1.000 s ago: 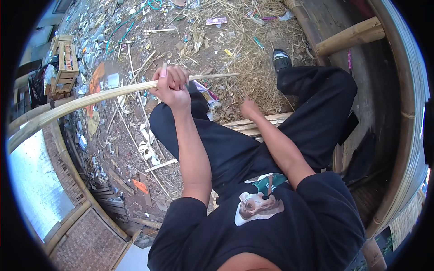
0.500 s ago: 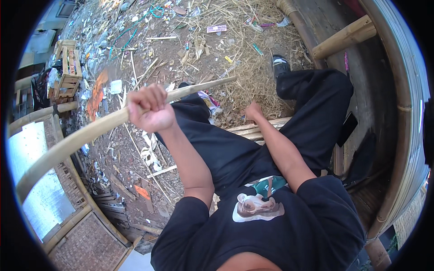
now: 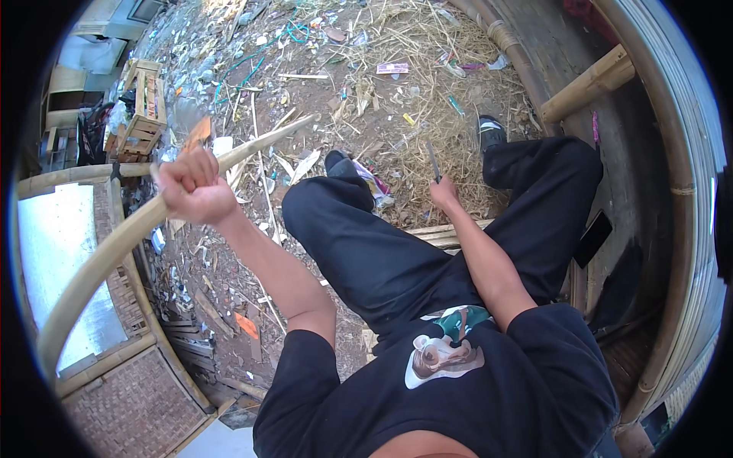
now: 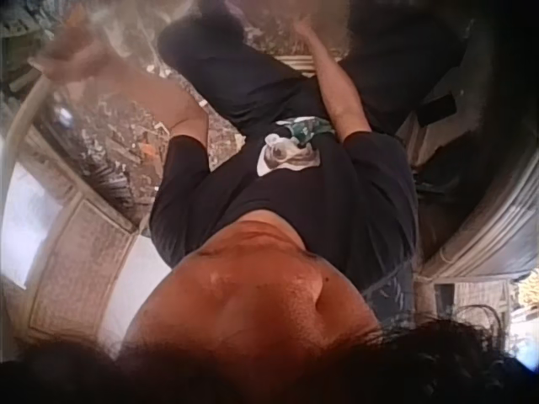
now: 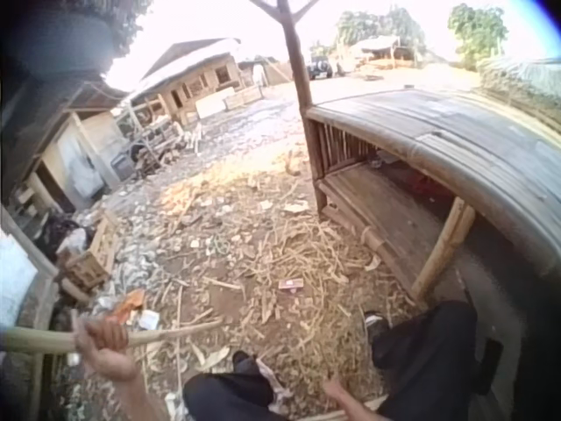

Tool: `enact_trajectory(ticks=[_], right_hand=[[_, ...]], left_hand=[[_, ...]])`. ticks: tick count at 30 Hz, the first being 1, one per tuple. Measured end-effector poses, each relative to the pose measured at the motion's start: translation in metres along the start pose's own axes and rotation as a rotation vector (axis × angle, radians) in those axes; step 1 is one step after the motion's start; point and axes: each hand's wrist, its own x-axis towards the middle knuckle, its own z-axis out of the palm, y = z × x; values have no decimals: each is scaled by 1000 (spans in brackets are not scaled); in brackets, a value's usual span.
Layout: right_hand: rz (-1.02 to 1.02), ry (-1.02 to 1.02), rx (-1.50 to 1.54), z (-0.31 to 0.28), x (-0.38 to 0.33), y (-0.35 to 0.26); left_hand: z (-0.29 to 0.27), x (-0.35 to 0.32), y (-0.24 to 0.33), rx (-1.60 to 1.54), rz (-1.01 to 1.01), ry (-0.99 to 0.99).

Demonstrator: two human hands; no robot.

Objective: The person scrapes a long piece of wood with a knife while sitting, removing thin layers of material.

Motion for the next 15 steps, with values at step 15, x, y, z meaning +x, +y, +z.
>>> enact_trajectory(ticks=[15], right_hand=[[-693, 271, 145, -38, -73, -105]], left_hand=[[9, 2, 68, -180, -25, 334]])
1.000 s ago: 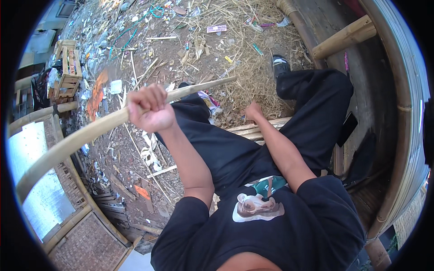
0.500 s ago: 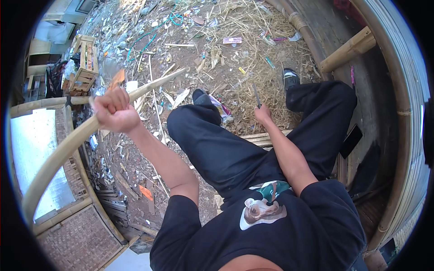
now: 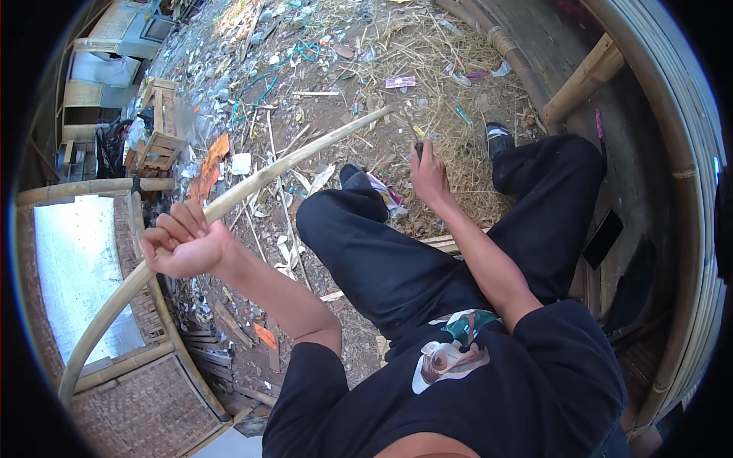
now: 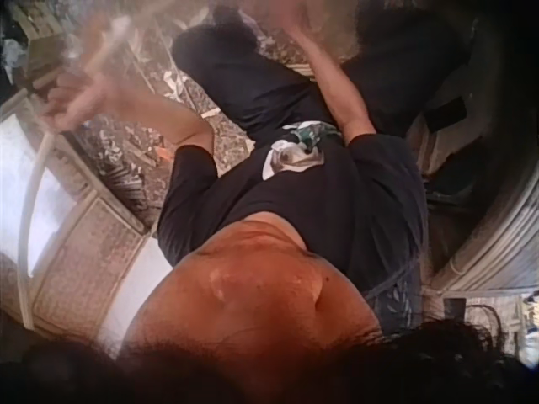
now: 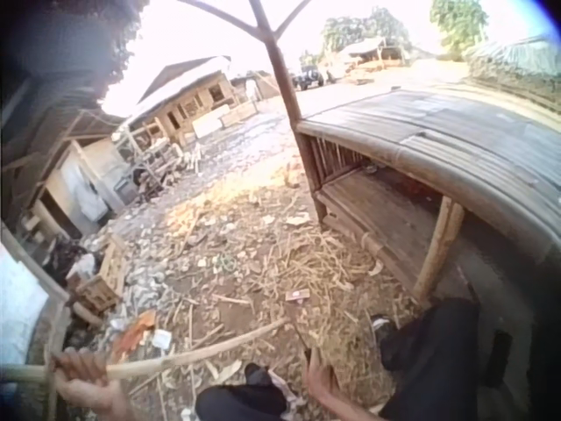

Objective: The person scrapes a long piece of wood with a knife while sitting, removing thin layers of material.

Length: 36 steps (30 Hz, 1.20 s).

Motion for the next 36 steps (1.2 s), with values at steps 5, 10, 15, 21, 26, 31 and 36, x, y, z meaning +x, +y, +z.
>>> enact_trajectory(ticks=[5, 10, 15, 21, 26, 31, 36], right_hand=[[-118, 34, 26, 6, 12, -9], [132, -39, -274, 31, 30, 62], [99, -55, -95, 27, 2, 40], [-204, -128, -107, 46, -5, 22], [109, -44, -288, 46, 0, 80], [89, -139, -96, 30, -6, 37], [-217, -143, -180, 36, -15, 25]], left_hand=[[-15, 7, 35, -11, -45, 59], [-22, 0, 23, 71, -119, 131], [-33, 2, 22, 135, -87, 222], [-43, 14, 33, 123, -92, 207], [-53, 6, 25, 217, -133, 267], [-58, 12, 26, 150, -128, 236], [-56, 17, 32, 192, -107, 193]])
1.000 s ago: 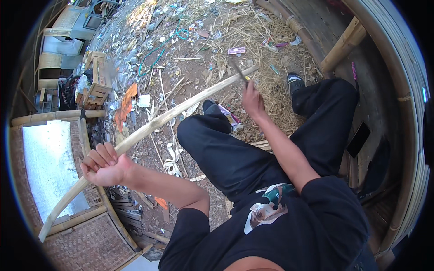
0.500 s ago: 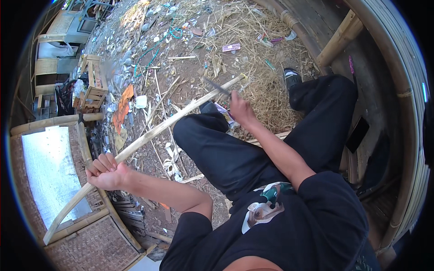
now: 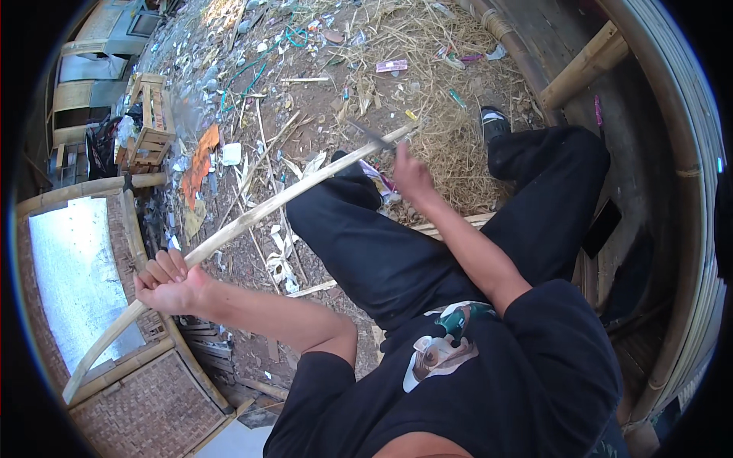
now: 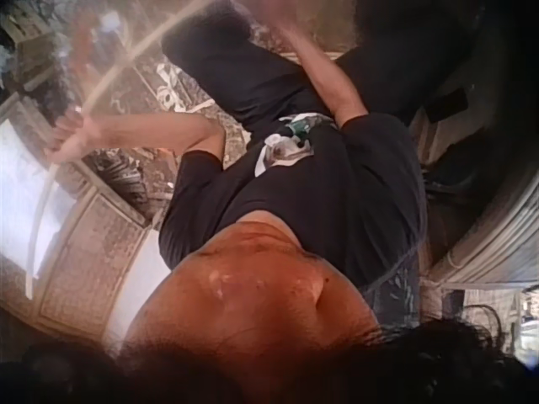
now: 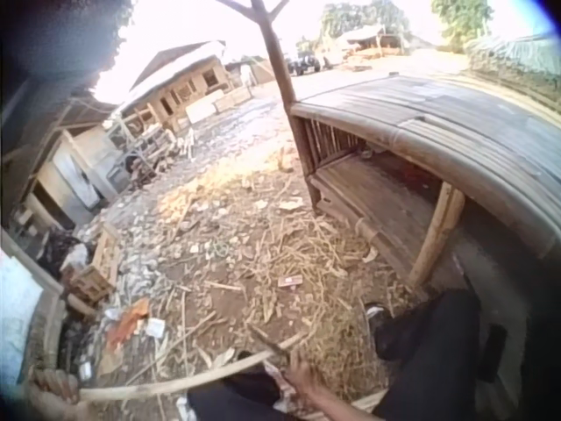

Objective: The person scrapes a long piece of wood with a knife while sitting, removing thin layers of material.

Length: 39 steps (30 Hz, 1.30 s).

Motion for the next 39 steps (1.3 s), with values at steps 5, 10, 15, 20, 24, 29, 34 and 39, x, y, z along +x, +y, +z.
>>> enact_trajectory(ticks=[5, 10, 15, 20, 24, 29, 34, 39], right_hand=[[489, 15, -134, 23, -20, 73], [429, -1, 109, 6, -1, 44], [132, -55, 177, -14, 3, -13], [-61, 32, 105, -6, 0, -4], [390, -71, -89, 4, -10, 57], [543, -45, 23, 31, -11, 72], [327, 76, 134, 31, -16, 44], [0, 21, 14, 1, -6, -35]], left_hand=[[18, -22, -15, 64, -16, 98], [20, -11, -10, 37, -18, 69], [42, -1, -3, 61, 29, 39], [42, 6, 14, 47, 44, -108], [63, -19, 11, 175, 62, -84], [63, -21, -12, 151, -29, -28], [58, 0, -12, 176, 20, -85], [52, 0, 0, 201, 64, -71]])
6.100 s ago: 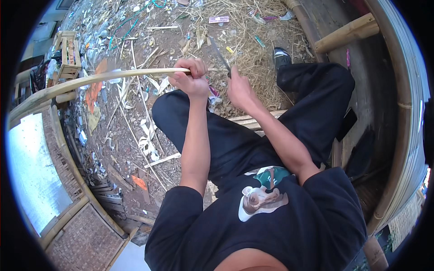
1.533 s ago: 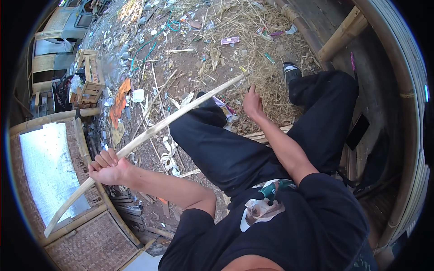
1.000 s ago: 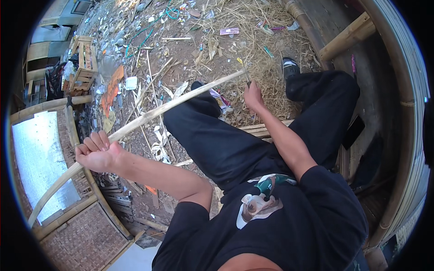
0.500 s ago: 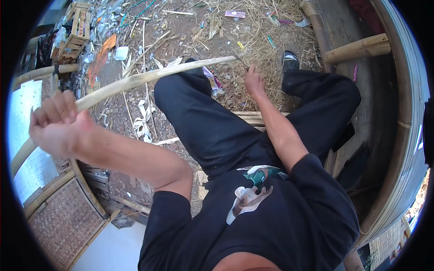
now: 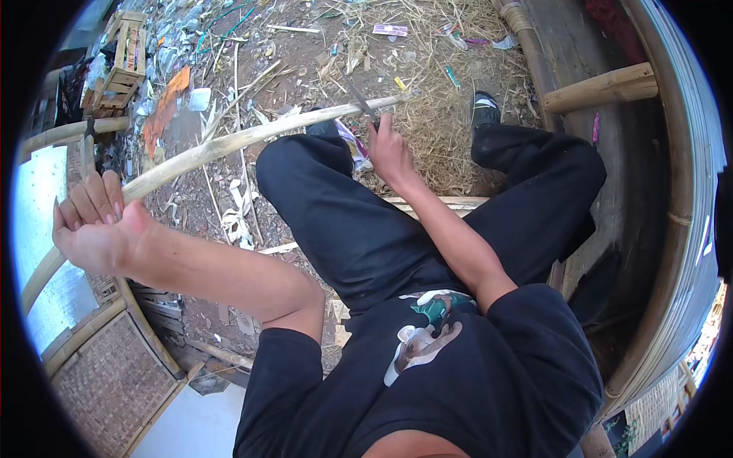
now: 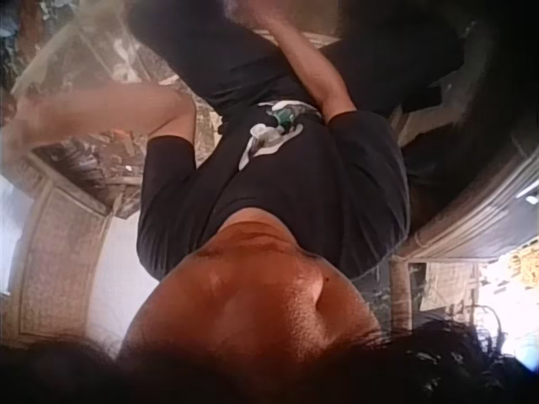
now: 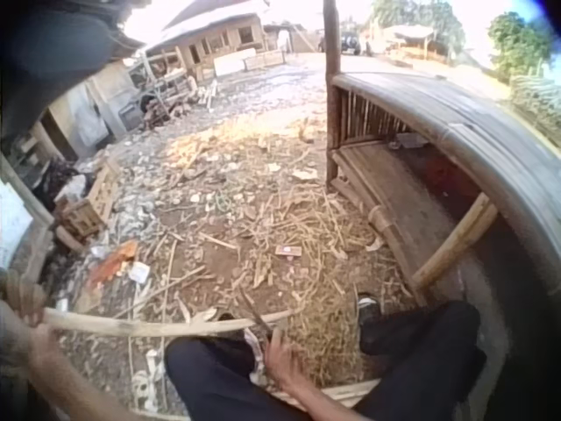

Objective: The person scrapes a long piece of wood with a knife while sitting, removing thin layers of material.

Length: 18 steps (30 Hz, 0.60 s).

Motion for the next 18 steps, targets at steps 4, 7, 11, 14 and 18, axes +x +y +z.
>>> enact_trajectory(ticks=[4, 7, 11, 14, 18], right_hand=[[174, -164, -270, 30, -4, 128], [798, -322, -344, 27, -12, 226], [774, 133, -274, 37, 11, 166], [523, 99, 25, 26, 42, 123], [466, 157, 646, -29, 62, 73]], left_hand=[[-19, 11, 18, -56, 104, -51], [-118, 90, 62, -484, -9, -453], [-73, 74, 37, -284, 87, -123], [8, 10, -4, -58, 79, -30], [35, -4, -66, -284, -30, -409]])
